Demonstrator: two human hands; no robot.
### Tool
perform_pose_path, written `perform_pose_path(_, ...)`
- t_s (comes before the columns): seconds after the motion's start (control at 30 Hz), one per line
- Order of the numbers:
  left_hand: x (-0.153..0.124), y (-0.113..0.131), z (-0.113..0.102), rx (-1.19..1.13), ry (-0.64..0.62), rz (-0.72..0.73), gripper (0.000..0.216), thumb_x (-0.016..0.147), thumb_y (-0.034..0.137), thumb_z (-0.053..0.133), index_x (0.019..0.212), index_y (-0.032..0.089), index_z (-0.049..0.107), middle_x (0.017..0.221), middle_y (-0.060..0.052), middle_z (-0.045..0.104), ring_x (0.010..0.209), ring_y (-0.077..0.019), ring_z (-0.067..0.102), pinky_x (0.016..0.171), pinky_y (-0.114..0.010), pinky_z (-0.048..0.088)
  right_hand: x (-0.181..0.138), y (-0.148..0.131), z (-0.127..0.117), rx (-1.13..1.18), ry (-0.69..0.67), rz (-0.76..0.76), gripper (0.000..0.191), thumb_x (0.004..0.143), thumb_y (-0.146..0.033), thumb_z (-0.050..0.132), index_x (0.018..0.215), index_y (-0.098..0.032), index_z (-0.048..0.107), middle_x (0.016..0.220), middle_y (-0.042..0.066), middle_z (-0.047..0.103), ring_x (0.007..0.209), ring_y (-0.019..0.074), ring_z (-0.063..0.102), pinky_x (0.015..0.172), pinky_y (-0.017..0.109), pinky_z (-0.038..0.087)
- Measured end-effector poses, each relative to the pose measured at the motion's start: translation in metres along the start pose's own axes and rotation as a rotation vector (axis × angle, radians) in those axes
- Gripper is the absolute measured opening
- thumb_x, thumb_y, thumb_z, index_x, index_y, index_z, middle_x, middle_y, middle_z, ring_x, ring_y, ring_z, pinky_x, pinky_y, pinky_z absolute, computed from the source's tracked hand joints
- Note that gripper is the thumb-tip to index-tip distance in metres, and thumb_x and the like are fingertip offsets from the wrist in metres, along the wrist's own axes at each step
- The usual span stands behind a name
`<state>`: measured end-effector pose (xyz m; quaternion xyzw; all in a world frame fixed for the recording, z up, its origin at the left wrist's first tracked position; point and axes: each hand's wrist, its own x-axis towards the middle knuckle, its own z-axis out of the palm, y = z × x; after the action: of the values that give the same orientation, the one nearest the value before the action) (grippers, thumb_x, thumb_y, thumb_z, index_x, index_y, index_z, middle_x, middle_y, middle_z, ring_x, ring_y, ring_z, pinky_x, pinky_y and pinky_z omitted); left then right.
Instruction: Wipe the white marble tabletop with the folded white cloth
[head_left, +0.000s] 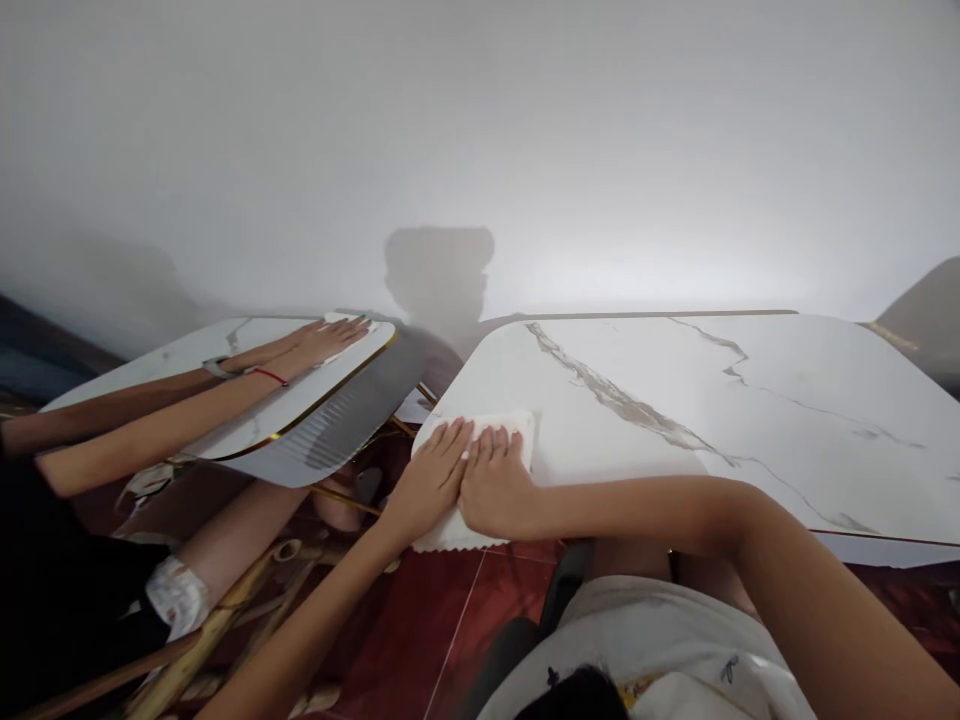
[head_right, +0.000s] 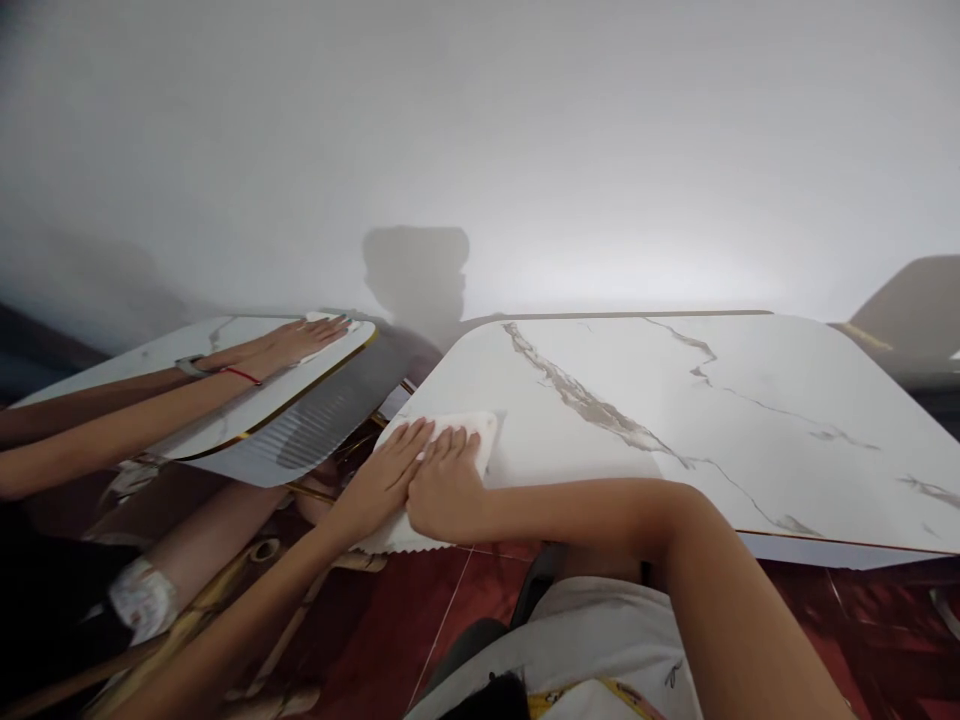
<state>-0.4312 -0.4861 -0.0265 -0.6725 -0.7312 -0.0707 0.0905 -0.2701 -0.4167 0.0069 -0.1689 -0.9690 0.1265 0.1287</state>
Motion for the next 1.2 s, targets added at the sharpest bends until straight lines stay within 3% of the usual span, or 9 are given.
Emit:
perform_pose_path(0.13, 0.044, 0.031, 0.010, 0.022, 0.012, -0.117, 0.054, 0.096, 0.032, 0.018, 0.144, 0.014, 0.035, 0.150, -0.012, 0.038, 0.141, -0.0261, 0.028, 0.111, -0.047, 0.029, 0.003, 0.039, -0.013, 0.051, 0.018, 0.144, 0.058, 0.086, -0.020, 0.042, 0.138, 0.005, 0.040, 0.146, 0.029, 0.033, 0.137, 0.0402, 0.030, 0.107, 0.063, 0.021)
perform_pose_path(0.23, 0.092, 0.037, 0.013, -0.010, 0.008, -0.153, 0.052, 0.096, 0.031, 0.021, 0.142, 0.015, 0.038, 0.150, -0.012, 0.038, 0.140, -0.0278, 0.031, 0.111, -0.045, 0.029, 0.031, 0.073, -0.025, 0.027, 0.065, 0.222, 0.047, 0.088, -0.019, 0.039, 0.130, -0.001, 0.051, 0.139, 0.025, 0.047, 0.130, 0.0357, 0.041, 0.104, 0.054, 0.030)
perform_pose_path(0.33, 0.141, 0.031, 0.018, -0.075, 0.056, -0.226, 0.048, 0.096, 0.030, 0.025, 0.139, 0.019, 0.042, 0.148, -0.010, 0.041, 0.138, -0.0284, 0.034, 0.110, -0.046, 0.030, 0.068, 0.109, -0.032, -0.026, 0.089, 0.278, 0.035, 0.091, -0.016, 0.036, 0.109, -0.011, 0.065, 0.116, 0.017, 0.065, 0.110, 0.0283, 0.057, 0.093, 0.042, 0.040)
perform_pose_path(0.4, 0.171, 0.023, 0.022, -0.112, 0.091, -0.247, 0.046, 0.095, 0.028, 0.027, 0.138, 0.021, 0.044, 0.146, -0.009, 0.043, 0.137, -0.0290, 0.034, 0.110, -0.048, 0.030, 0.092, 0.130, -0.033, -0.074, 0.131, 0.294, 0.033, 0.092, -0.014, 0.035, 0.103, -0.013, 0.067, 0.107, 0.015, 0.068, 0.102, 0.0259, 0.060, 0.088, 0.039, 0.041)
perform_pose_path(0.6, 0.237, 0.001, 0.035, -0.152, 0.120, -0.243, 0.046, 0.093, 0.021, 0.027, 0.134, 0.019, 0.046, 0.145, -0.009, 0.045, 0.137, -0.0271, 0.033, 0.112, -0.046, 0.027, 0.142, 0.182, -0.027, -0.171, 0.245, 0.201, 0.032, 0.093, -0.016, 0.035, 0.105, -0.010, 0.064, 0.110, 0.016, 0.066, 0.104, 0.0249, 0.056, 0.091, 0.037, 0.037)
perform_pose_path(0.9, 0.307, -0.019, 0.044, -0.151, 0.156, -0.226, 0.040, 0.091, 0.015, 0.030, 0.123, 0.013, 0.055, 0.136, -0.013, 0.053, 0.130, -0.0254, 0.043, 0.108, -0.039, 0.033, 0.197, 0.233, -0.037, -0.152, 0.199, 0.264, 0.033, 0.094, -0.017, 0.034, 0.108, -0.012, 0.063, 0.115, 0.013, 0.066, 0.108, 0.0236, 0.057, 0.096, 0.034, 0.035)
perform_pose_path(1.07, 0.328, -0.008, 0.043, -0.103, 0.141, -0.238, 0.035, 0.092, 0.015, 0.032, 0.111, 0.011, 0.061, 0.120, -0.016, 0.062, 0.118, -0.0267, 0.052, 0.101, -0.040, 0.037, 0.203, 0.253, -0.046, -0.127, 0.133, 0.354, 0.035, 0.093, -0.018, 0.033, 0.105, -0.018, 0.066, 0.109, 0.010, 0.070, 0.102, 0.0230, 0.061, 0.086, 0.031, 0.040)
perform_pose_path(1.2, 0.335, 0.011, 0.044, -0.109, 0.153, -0.240, 0.032, 0.092, 0.015, 0.034, 0.110, 0.012, 0.060, 0.120, -0.014, 0.063, 0.119, -0.0253, 0.051, 0.101, -0.039, 0.036, 0.191, 0.266, -0.051, -0.130, 0.147, 0.398, 0.035, 0.094, -0.020, 0.033, 0.107, -0.019, 0.066, 0.108, 0.009, 0.070, 0.100, 0.0230, 0.062, 0.082, 0.030, 0.042)
